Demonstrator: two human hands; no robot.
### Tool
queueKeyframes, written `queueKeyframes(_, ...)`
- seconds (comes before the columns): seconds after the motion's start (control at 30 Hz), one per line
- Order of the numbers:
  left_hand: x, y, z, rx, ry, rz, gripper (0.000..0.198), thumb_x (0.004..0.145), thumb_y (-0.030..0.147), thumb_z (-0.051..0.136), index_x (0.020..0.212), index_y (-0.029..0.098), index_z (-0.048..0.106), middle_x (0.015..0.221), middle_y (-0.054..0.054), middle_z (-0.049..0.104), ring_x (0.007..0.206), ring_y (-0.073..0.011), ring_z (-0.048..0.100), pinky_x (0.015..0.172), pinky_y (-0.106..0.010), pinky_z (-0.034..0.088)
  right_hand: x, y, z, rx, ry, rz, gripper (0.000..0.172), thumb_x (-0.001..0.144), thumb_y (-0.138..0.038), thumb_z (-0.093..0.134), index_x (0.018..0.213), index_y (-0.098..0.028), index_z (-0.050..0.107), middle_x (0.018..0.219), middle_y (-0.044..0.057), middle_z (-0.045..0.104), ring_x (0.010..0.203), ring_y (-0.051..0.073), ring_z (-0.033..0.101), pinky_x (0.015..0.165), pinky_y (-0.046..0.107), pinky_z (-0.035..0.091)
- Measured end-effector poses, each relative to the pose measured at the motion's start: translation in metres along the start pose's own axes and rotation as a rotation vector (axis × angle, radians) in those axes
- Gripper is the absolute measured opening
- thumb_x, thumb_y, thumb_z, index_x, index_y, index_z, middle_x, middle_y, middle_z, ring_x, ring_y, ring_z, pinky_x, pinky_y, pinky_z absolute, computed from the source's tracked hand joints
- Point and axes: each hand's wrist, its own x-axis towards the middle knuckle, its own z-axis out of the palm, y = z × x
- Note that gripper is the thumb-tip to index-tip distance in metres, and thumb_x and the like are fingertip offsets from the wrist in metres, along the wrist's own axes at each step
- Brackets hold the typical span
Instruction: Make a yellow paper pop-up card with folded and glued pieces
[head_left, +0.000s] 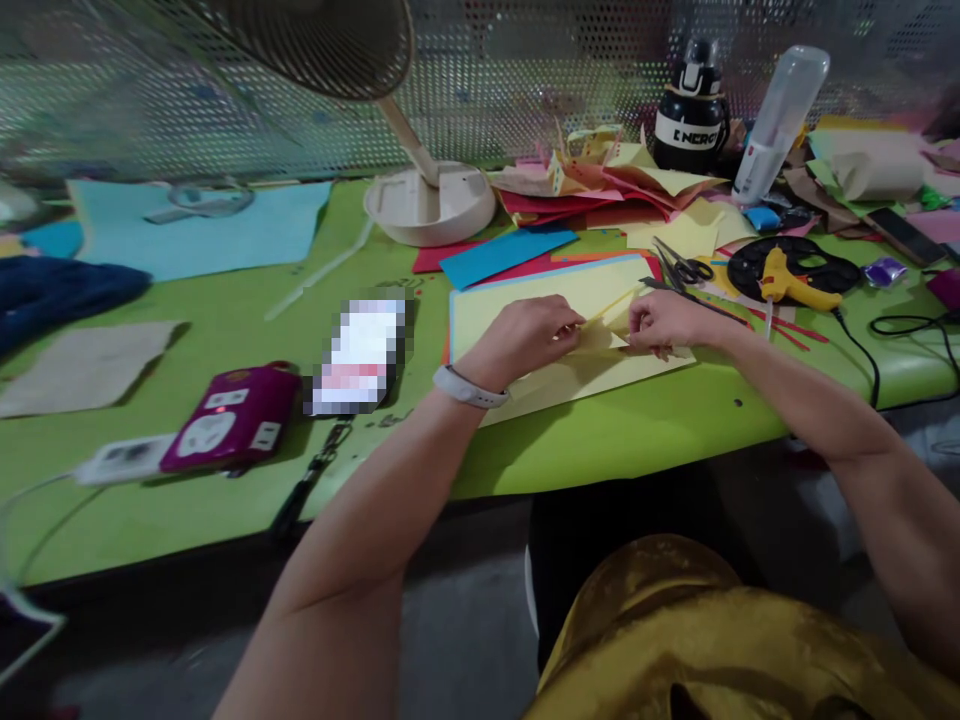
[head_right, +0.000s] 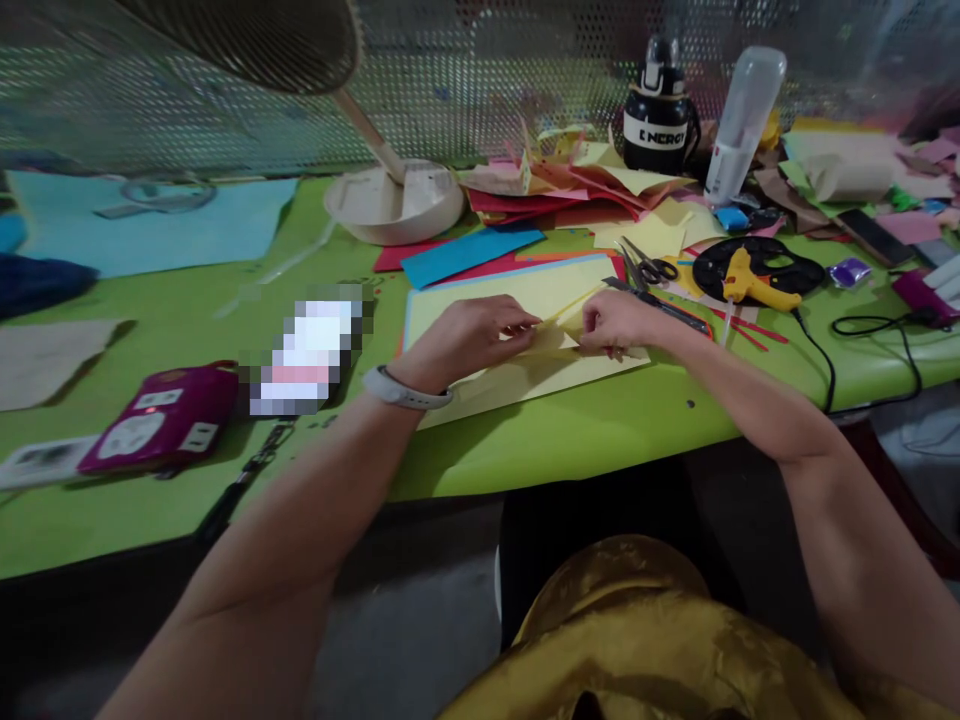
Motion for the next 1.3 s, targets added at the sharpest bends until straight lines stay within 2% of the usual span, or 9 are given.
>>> queueKeyframes(0.27, -0.001, 0.0, -0.004, 0.013, 0.085, 0.057, 0.029, 0.098, 0.024, 0.055, 0.108, 0.016, 0.081, 0.099, -0.012, 0.08, 0.085, -0.0223, 0.074, 0.073, -0.032, 0.054, -0.001, 0.009, -0.009, -0.311, 0.295, -0.328, 0.017, 0.087, -0.026, 0.076, 0.096, -0.019, 0.063, 0.072, -0.003, 0.068, 0.068, 0.016, 0.062, 0.071, 0.031, 0.039)
queueKeyframes(0.43, -0.001, 0.002, -0.003, 0.075, 0.082, 0.099, 0.027, 0.1, 0.023, 0.056, 0.11, 0.017, 0.08, 0.1, -0.012, 0.08, 0.087, -0.0221, 0.074, 0.071, -0.03, 0.054, 0.0, 0.013, -0.005, -0.596, 0.338, -0.43, 0.038, 0.09, -0.022, 0.071, 0.127, -0.02, 0.064, 0.09, 0.001, 0.071, 0.083, 0.02, 0.062, 0.072, 0.031, 0.035)
queueKeyframes(0.5, 0.0, 0.003, -0.002, 0.109, 0.078, 0.135, 0.027, 0.101, 0.022, 0.054, 0.108, 0.016, 0.08, 0.099, -0.012, 0.079, 0.088, -0.0223, 0.074, 0.071, -0.03, 0.054, 0.002, 0.015, -0.001, -0.697, 0.33, -0.511, 0.034, 0.091, -0.021, 0.07, 0.125, -0.02, 0.067, 0.1, 0.006, 0.072, 0.093, 0.023, 0.061, 0.073, 0.032, 0.035)
queueKeyframes(0.6, 0.003, 0.004, 0.0, 0.165, 0.062, 0.18, 0.029, 0.104, 0.021, 0.05, 0.103, 0.016, 0.079, 0.098, -0.012, 0.079, 0.088, -0.0224, 0.074, 0.07, -0.031, 0.054, 0.007, 0.021, 0.006, -0.835, 0.336, -0.624, 0.015, 0.095, -0.022, 0.065, 0.106, -0.018, 0.075, 0.107, 0.011, 0.07, 0.1, 0.026, 0.057, 0.079, 0.036, 0.038)
queueKeyframes(0.67, 0.005, 0.005, 0.003, 0.195, 0.043, 0.198, 0.03, 0.104, 0.021, 0.049, 0.098, 0.015, 0.078, 0.097, -0.012, 0.078, 0.086, -0.0222, 0.073, 0.069, -0.031, 0.053, 0.011, 0.024, 0.009, -0.868, 0.366, -0.675, 0.014, 0.097, -0.023, 0.064, 0.099, -0.018, 0.076, 0.11, 0.012, 0.069, 0.103, 0.027, 0.056, 0.085, 0.039, 0.039)
queueKeyframes(0.8, 0.007, 0.006, 0.006, 0.22, 0.017, 0.194, 0.03, 0.105, 0.023, 0.051, 0.096, 0.016, 0.078, 0.098, -0.011, 0.078, 0.087, -0.0216, 0.072, 0.068, -0.03, 0.052, 0.021, 0.033, 0.01, -0.765, 0.35, -0.738, 0.016, 0.096, -0.022, 0.066, 0.108, -0.019, 0.077, 0.117, 0.011, 0.07, 0.108, 0.029, 0.058, 0.096, 0.046, 0.041)
queueKeyframes(1.03, 0.006, 0.006, 0.008, 0.14, 0.041, 0.164, 0.029, 0.103, 0.019, 0.052, 0.089, 0.02, 0.077, 0.093, -0.007, 0.078, 0.083, -0.0191, 0.07, 0.067, -0.029, 0.049, 0.029, 0.038, 0.009, -0.462, 0.214, -0.669, 0.012, 0.094, -0.027, 0.072, 0.096, -0.018, 0.08, 0.11, 0.011, 0.073, 0.104, 0.026, 0.064, 0.094, 0.042, 0.045)
queueKeyframes(1.13, 0.006, 0.005, 0.008, 0.063, 0.054, 0.134, 0.032, 0.106, 0.029, 0.052, 0.092, 0.02, 0.079, 0.099, -0.01, 0.079, 0.088, -0.0205, 0.071, 0.072, -0.031, 0.052, 0.03, 0.036, 0.012, -0.393, 0.234, -0.547, 0.012, 0.093, -0.03, 0.075, 0.09, -0.019, 0.08, 0.106, 0.009, 0.073, 0.102, 0.024, 0.063, 0.093, 0.04, 0.044)
queueKeyframes(1.3, 0.005, 0.005, 0.005, -0.003, 0.019, 0.096, 0.035, 0.107, 0.035, 0.049, 0.097, 0.02, 0.08, 0.101, -0.01, 0.079, 0.093, -0.0221, 0.072, 0.077, -0.032, 0.054, 0.032, 0.031, 0.02, -0.33, 0.318, -0.357, 0.031, 0.097, -0.043, 0.074, 0.078, -0.019, 0.075, 0.095, 0.006, 0.07, 0.092, 0.02, 0.06, 0.086, 0.036, 0.04)
